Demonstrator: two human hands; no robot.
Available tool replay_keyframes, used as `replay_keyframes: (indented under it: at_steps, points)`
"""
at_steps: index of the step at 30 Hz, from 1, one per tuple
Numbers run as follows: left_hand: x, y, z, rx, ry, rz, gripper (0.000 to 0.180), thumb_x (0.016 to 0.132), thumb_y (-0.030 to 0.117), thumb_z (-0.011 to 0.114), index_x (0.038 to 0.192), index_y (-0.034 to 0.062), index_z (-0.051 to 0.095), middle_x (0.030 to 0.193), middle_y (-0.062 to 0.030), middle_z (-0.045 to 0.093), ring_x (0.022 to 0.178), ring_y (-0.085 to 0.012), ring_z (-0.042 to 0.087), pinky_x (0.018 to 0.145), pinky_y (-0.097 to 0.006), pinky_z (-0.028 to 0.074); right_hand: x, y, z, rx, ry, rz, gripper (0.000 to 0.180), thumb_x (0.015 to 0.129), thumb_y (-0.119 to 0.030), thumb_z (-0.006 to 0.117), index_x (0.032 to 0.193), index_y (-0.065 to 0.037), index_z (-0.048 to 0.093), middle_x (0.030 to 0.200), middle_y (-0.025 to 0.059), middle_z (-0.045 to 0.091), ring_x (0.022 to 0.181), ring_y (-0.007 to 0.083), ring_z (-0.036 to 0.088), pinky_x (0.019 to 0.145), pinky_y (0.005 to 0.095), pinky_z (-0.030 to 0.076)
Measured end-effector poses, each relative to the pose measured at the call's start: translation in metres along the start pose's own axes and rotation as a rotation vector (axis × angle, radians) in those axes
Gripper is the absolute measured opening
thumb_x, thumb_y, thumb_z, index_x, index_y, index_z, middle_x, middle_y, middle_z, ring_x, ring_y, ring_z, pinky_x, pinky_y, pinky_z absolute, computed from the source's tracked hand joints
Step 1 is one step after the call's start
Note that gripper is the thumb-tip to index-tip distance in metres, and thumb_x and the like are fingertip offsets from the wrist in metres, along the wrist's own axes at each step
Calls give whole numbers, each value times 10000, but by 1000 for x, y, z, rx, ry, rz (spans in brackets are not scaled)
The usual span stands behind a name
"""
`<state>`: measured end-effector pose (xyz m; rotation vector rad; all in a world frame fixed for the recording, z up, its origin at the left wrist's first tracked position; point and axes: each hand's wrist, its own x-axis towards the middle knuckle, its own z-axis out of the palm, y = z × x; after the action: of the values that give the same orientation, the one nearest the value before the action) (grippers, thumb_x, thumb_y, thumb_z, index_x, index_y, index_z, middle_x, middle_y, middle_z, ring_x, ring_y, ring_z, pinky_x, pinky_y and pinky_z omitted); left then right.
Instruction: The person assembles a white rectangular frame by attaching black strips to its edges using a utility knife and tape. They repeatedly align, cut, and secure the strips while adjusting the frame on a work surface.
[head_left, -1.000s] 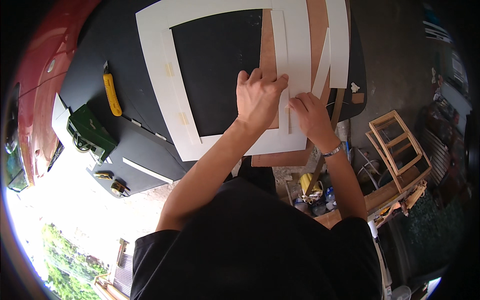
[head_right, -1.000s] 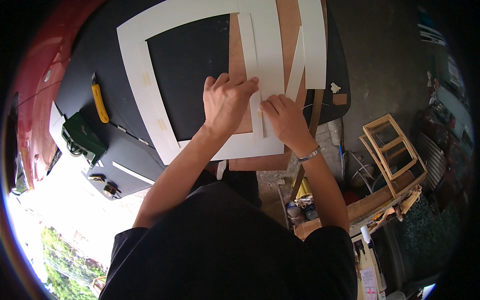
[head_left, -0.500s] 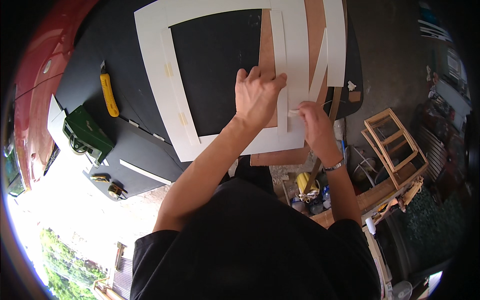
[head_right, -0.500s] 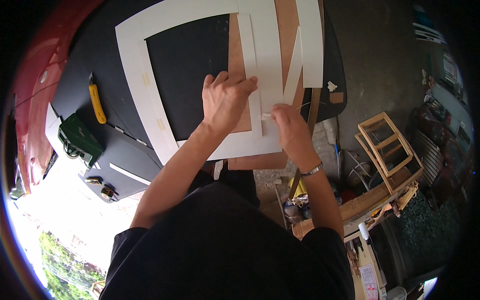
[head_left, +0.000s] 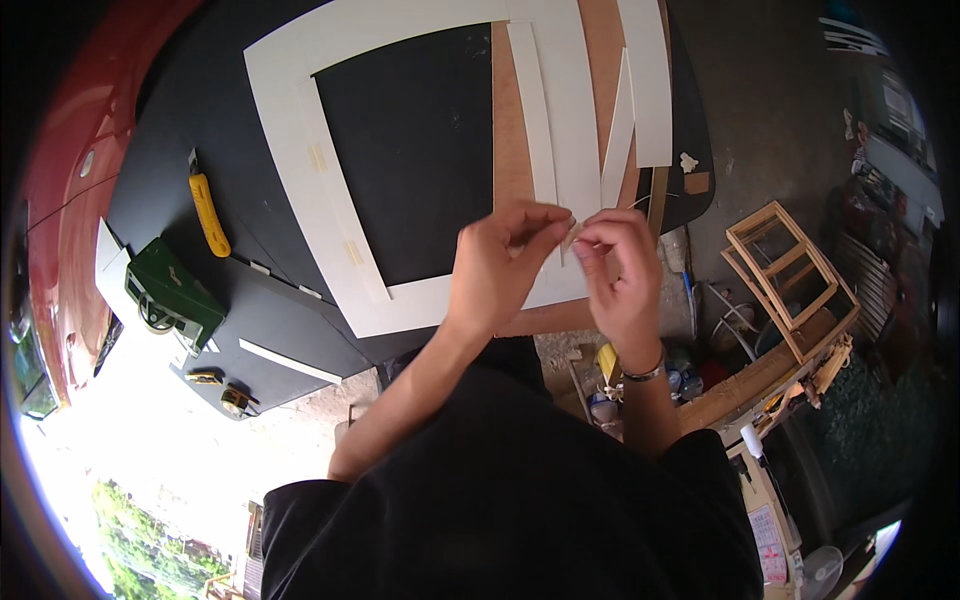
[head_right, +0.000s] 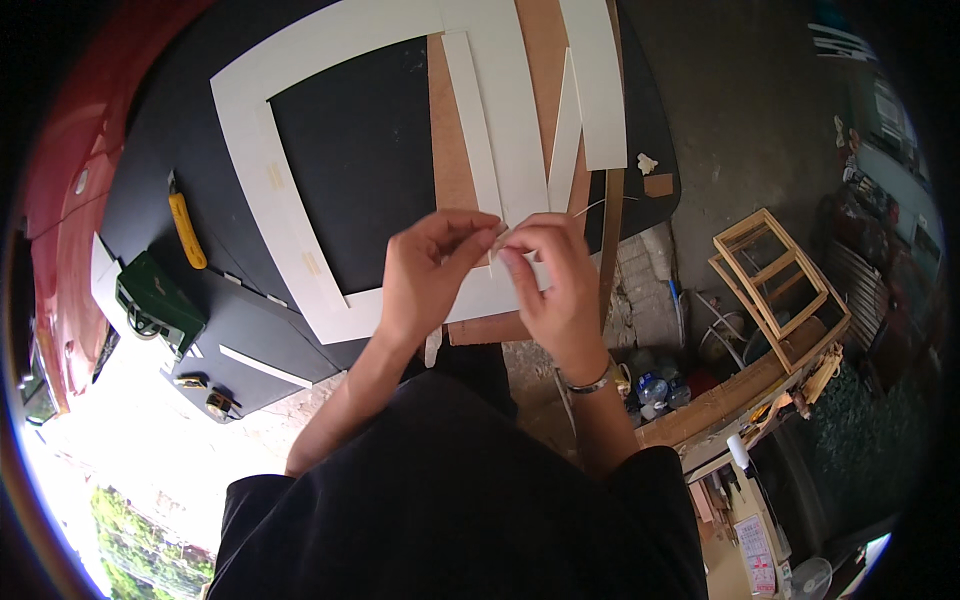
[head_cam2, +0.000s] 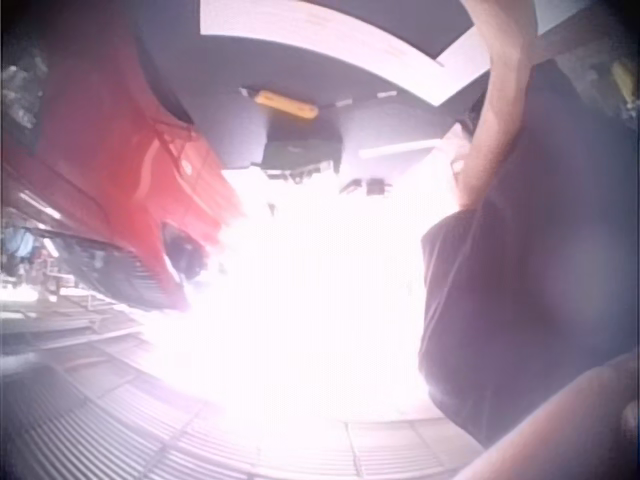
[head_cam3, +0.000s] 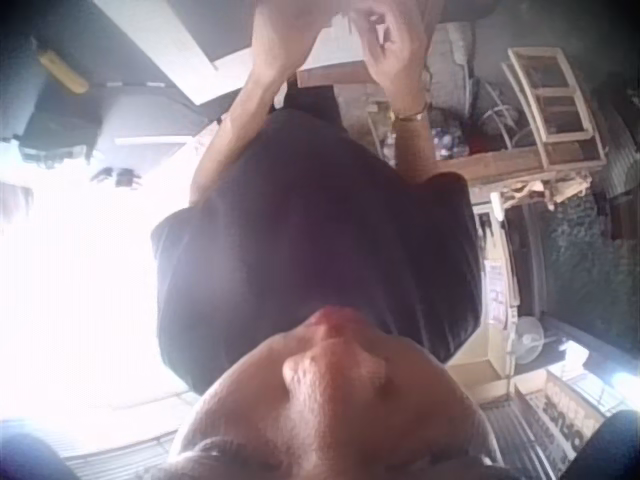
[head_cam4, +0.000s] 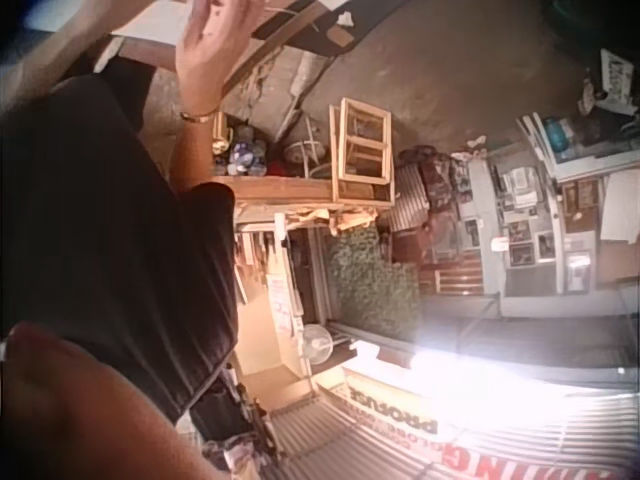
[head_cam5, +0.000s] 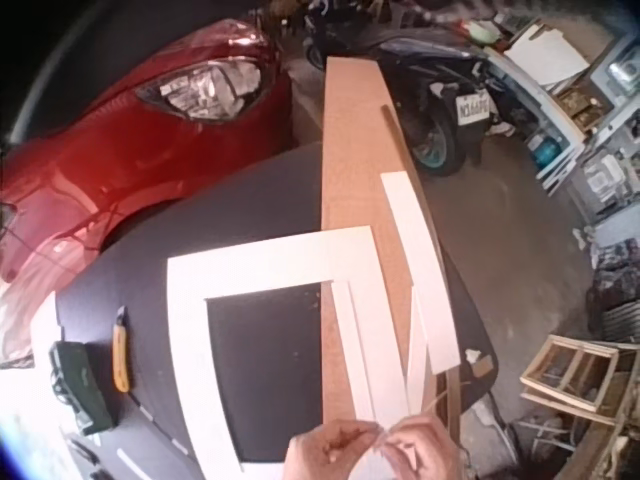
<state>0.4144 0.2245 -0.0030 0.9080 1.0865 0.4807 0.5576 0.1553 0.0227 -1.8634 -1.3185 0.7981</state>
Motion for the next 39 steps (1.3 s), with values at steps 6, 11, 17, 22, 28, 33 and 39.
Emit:
replay_keyframes:
  at_steps: [6, 11, 17, 22, 28, 33, 39]
  points:
    - [-32, 14, -3, -400, 21, -267, 258, 984, 22, 637, 1221, -77, 629, 1111, -117, 716, 969, -141, 696, 891, -290, 593, -15, -19, 2, -302, -7, -283, 339, 741, 86, 704, 1063, -20, 683, 1161, 91, 675, 973, 276, 665, 841, 413, 518]
    - [-71, 33, -3, -515, 147, -172, 265, 985, 13, 637, 1236, -69, 612, 1100, -108, 710, 987, -154, 700, 902, -283, 595, -34, -55, -11, -184, -54, -362, 419, 802, 103, 680, 1207, -1, 656, 1304, 126, 666, 1068, 297, 676, 873, 394, 532]
    - [-116, 57, -9, -717, 88, -183, 254, 1022, 72, 597, 1263, -10, 600, 1108, -85, 712, 988, -161, 707, 889, -284, 584, -48, -119, -19, -29, 58, -264, 407, 843, 41, 732, 1238, 5, 639, 1186, 147, 701, 953, 294, 688, 787, 369, 554]
    - [-143, 72, -30, -765, -164, -147, 270, 1039, 113, 577, 1285, 4, 597, 1124, -67, 713, 1011, -153, 702, 932, -311, 566, -49, -141, -26, -74, 63, -426, 216, 864, 36, 710, 1077, 0, 697, 1072, 124, 713, 884, 283, 689, 742, 356, 556]
    - [-171, 92, -30, -859, -219, -119, 283, 1041, 138, 583, 1294, 12, 599, 1136, -68, 713, 1024, -169, 703, 954, -331, 559, -52, -160, -30, 62, 87, -376, 217, 839, 40, 708, 1052, 3, 687, 1088, 126, 716, 837, 273, 691, 701, 346, 554]
    - [-174, 64, -14, -874, -87, -77, 262, 1036, 149, 599, 1252, 3, 627, 1107, -70, 717, 986, -156, 702, 900, -309, 549, -59, -153, -46, -193, 27, -716, 267, 813, 45, 723, 1072, -14, 697, 1100, 111, 720, 840, 262, 689, 714, 349, 550]
    - [-166, 40, 19, -111, 11, 49, 226, 1032, 155, 608, 1166, -22, 650, 817, -62, 714, 740, -113, 677, 666, -240, 508, -61, -71, -65, 221, -41, -325, 140, 947, -55, 671, 1085, -31, 673, 894, 91, 713, 739, 209, 698, 648, 309, 556]
